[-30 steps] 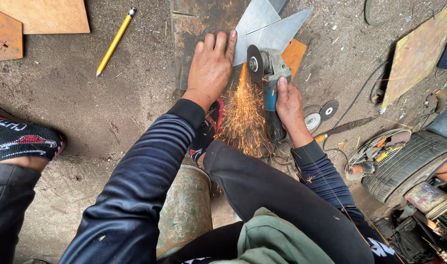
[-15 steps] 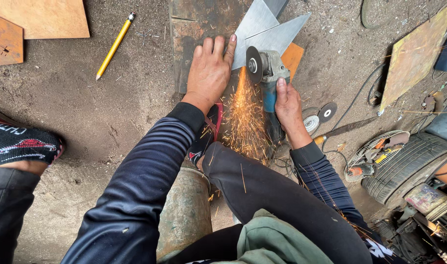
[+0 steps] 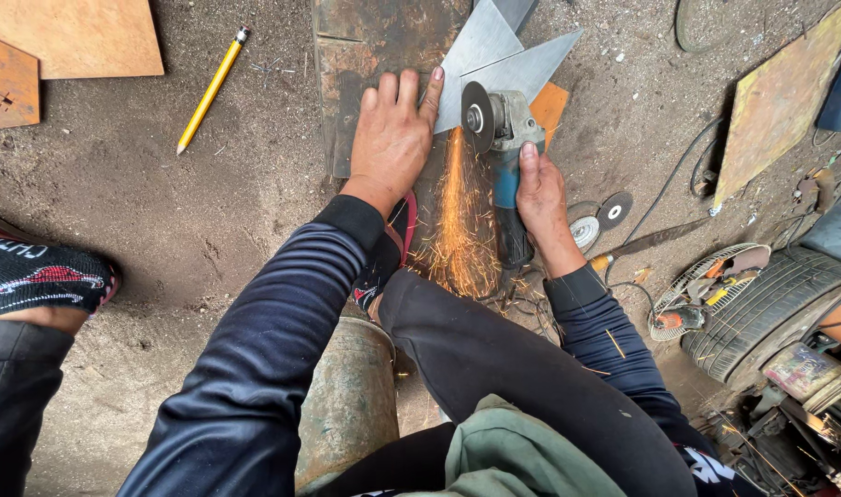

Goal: The person uses an angle grinder to cut a metal sheet along marked lines. They reposition the sheet multiple times to complete angled cuts, producing sparks throughout the process.

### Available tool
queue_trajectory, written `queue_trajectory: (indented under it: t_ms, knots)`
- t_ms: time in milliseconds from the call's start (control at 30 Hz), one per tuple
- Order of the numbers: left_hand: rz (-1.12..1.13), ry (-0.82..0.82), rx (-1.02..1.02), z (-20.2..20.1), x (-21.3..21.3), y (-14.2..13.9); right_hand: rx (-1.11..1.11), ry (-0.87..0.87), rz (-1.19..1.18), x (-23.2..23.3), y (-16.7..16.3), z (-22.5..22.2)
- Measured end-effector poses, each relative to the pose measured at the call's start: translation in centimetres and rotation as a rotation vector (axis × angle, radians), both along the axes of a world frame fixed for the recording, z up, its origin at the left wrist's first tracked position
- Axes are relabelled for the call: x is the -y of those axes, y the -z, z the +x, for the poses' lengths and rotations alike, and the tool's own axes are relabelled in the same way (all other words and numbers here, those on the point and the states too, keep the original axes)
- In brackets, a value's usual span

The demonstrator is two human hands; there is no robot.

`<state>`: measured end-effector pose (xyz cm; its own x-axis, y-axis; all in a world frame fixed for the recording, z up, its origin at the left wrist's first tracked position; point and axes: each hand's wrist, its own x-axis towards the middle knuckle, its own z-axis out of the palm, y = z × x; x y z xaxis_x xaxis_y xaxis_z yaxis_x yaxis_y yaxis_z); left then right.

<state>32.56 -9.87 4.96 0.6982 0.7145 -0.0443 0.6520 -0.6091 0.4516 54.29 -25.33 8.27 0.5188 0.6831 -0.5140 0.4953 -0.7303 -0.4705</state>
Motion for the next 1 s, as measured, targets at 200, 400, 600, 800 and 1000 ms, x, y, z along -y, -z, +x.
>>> queue_trajectory:
  t_ms: [200, 400, 600, 800, 1000]
  knots:
    - [0.005, 0.013, -0.003, -0.04, -0.02, -0.19, -0.019, 0.019, 0.012, -0.27, -0.26, -0.20]
    - [0.027, 0.007, 0.000, -0.06, -0.04, -0.18, -0.026, 0.037, 0.017, -0.55, -0.55, -0.45]
    - [0.038, 0.021, -0.017, -0.09, 0.09, -0.19, -0.039, 0.064, -0.010, -0.96, -0.42, -0.35]
    - [0.043, 0.021, -0.005, -0.07, 0.15, -0.11, -0.006, 0.026, 0.001, -0.60, -0.39, -0.25]
    - [0.062, 0.023, -0.019, -0.04, 0.18, 0.03, 0.057, -0.011, -0.027, -0.67, -0.19, -0.09]
